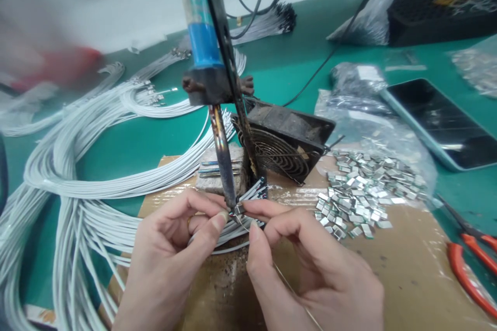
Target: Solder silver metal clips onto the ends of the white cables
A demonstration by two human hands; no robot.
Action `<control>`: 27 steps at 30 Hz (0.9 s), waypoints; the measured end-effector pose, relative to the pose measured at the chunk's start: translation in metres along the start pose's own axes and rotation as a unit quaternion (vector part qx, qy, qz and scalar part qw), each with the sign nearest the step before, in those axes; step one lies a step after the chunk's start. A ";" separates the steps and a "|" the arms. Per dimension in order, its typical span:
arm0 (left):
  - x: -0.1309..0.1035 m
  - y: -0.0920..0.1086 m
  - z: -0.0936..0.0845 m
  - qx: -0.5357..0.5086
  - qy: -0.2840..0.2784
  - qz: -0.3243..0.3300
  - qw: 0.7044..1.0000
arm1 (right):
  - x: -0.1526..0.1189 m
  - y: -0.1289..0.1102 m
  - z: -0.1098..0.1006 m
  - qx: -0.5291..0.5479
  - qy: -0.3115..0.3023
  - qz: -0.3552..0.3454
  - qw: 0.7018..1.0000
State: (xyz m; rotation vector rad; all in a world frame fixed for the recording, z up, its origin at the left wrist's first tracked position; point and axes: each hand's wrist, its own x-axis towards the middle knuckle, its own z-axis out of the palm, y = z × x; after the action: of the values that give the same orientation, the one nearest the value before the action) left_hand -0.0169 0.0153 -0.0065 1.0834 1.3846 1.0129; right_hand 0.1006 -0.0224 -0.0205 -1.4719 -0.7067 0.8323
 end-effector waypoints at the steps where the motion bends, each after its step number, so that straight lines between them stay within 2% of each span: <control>1: 0.000 0.000 0.000 -0.001 -0.002 0.003 1.000 | 0.000 0.000 0.000 0.000 -0.004 -0.002 1.000; 6: 0.000 -0.001 -0.002 0.008 -0.007 0.000 1.000 | 0.003 0.005 -0.004 -0.019 -0.008 -0.016 1.000; 10: 0.000 -0.001 -0.001 0.010 -0.010 0.002 1.000 | 0.004 0.007 -0.006 -0.034 -0.041 -0.044 0.998; 15: -0.002 -0.002 -0.002 0.022 -0.009 0.006 1.000 | 0.000 0.006 -0.003 -0.002 0.001 -0.014 1.000; 21: 0.000 -0.001 -0.002 0.014 -0.011 0.006 1.000 | 0.012 0.013 -0.017 -0.085 -0.085 -0.117 0.986; 24: 0.000 0.000 -0.001 0.010 -0.013 -0.005 1.000 | 0.014 0.015 -0.020 -0.101 -0.086 -0.139 0.981; 27: -0.001 0.001 -0.001 0.012 -0.006 -0.009 1.000 | 0.012 0.015 -0.017 -0.093 -0.068 -0.121 0.986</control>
State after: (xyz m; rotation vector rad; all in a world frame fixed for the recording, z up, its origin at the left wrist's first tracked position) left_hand -0.0175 0.0147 -0.0053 1.0922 1.3977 0.9771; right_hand 0.1202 -0.0231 -0.0361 -1.4662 -1.0681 0.6971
